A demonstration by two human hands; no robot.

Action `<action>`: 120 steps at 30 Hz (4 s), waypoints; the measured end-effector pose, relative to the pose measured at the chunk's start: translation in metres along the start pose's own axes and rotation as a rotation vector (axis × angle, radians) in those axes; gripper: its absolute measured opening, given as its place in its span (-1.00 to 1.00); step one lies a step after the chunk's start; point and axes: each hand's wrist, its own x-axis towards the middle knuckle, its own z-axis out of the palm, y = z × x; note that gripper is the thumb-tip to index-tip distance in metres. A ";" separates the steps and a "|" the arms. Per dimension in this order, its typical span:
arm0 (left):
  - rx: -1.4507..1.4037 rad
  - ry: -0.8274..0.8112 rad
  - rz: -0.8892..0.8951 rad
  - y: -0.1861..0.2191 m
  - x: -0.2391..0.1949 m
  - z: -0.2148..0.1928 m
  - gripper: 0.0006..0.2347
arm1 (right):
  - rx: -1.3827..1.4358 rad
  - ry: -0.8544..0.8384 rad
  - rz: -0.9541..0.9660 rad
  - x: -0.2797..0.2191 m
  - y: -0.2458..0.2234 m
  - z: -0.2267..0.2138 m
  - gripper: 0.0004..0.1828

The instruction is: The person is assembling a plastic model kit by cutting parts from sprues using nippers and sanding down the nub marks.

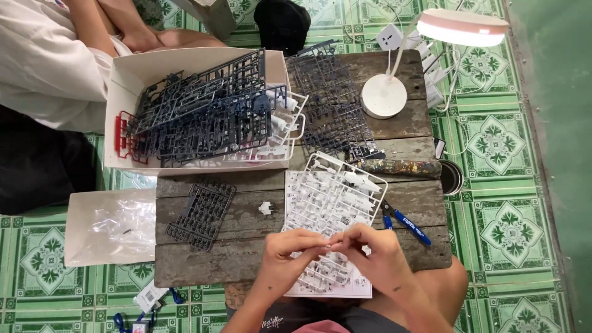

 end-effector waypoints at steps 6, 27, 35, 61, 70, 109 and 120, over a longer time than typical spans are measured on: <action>0.082 -0.006 -0.148 0.004 0.013 -0.018 -0.93 | -0.712 0.283 -0.040 0.081 0.017 -0.099 -0.86; 0.107 0.012 -0.280 -0.022 0.002 -0.044 -0.92 | -1.462 0.146 1.035 0.015 0.111 -0.296 -0.57; -0.012 -0.002 -0.316 -0.017 0.022 -0.037 -0.92 | -0.843 -0.138 0.470 0.145 0.050 -0.148 -0.68; 0.510 -0.491 0.606 -0.081 0.082 0.032 -0.96 | -0.907 -0.382 0.303 0.171 0.079 -0.142 -0.43; 0.407 -0.484 0.492 -0.077 0.083 0.028 -0.98 | -0.868 -0.106 0.081 0.156 0.118 -0.154 -0.55; -0.578 -0.138 -0.285 -0.059 0.093 0.015 -0.84 | -0.114 0.506 0.054 -0.021 0.034 0.041 -0.42; -0.360 -0.167 -0.241 -0.052 0.090 0.015 -0.88 | 0.004 0.580 0.190 -0.033 0.052 0.046 -0.37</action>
